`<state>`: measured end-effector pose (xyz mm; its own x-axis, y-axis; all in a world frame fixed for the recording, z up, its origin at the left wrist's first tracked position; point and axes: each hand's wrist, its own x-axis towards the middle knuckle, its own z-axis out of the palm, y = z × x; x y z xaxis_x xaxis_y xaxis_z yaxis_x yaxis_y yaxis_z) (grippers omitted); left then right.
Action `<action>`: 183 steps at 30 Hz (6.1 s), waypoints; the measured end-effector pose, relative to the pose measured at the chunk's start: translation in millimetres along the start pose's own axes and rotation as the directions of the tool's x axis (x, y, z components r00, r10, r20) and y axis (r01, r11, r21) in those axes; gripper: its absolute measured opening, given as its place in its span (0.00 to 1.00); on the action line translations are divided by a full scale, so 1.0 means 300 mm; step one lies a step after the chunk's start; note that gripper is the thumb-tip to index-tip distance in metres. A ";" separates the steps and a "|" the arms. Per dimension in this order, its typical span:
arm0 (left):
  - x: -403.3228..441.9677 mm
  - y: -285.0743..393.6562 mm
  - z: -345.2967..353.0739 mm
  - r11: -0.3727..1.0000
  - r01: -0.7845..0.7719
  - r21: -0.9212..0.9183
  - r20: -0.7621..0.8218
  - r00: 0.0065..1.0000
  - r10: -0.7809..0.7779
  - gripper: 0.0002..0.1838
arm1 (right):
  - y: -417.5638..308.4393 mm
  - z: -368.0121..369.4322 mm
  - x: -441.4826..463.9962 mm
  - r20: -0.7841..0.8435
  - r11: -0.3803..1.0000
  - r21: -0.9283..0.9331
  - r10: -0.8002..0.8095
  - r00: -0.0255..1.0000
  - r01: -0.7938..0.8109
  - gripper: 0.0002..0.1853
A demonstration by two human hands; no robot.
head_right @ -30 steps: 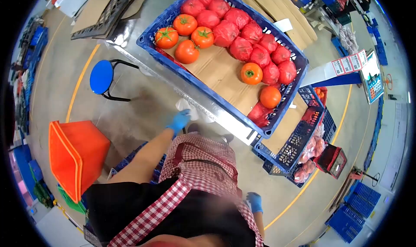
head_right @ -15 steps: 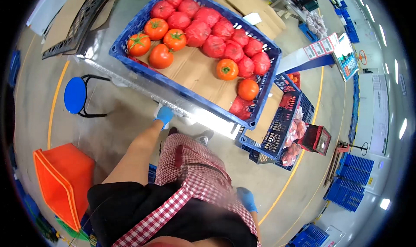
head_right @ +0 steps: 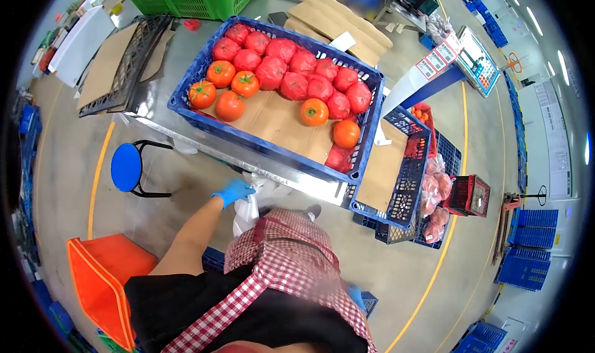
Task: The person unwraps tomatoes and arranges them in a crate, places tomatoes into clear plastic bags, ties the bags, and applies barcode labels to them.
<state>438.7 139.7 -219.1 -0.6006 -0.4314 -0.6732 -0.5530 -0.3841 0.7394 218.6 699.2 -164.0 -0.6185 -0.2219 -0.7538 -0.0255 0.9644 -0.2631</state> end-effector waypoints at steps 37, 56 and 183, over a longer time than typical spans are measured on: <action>-0.495 0.721 0.177 0.696 -0.711 0.100 -0.614 0.506 0.605 0.12 | -1.416 -0.889 -0.357 -0.368 -0.183 0.925 -0.644 0.671 0.333 0.13; -0.583 1.536 0.136 0.567 -0.480 0.670 -0.366 0.451 0.814 0.18 | -1.930 -1.134 -0.334 -0.331 0.014 -0.391 -0.935 -0.126 0.920 0.15; -0.362 1.255 -0.141 0.865 -0.475 0.162 0.083 0.880 0.467 0.29 | -1.965 -0.301 -0.130 0.423 0.250 0.602 -0.905 0.038 -0.758 0.40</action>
<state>320.0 7.4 132.8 -0.8351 -0.4913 -0.2476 -0.2868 0.0046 0.9580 186.7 152.4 74.8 0.3323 -0.9421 -0.0453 0.9355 0.3231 0.1432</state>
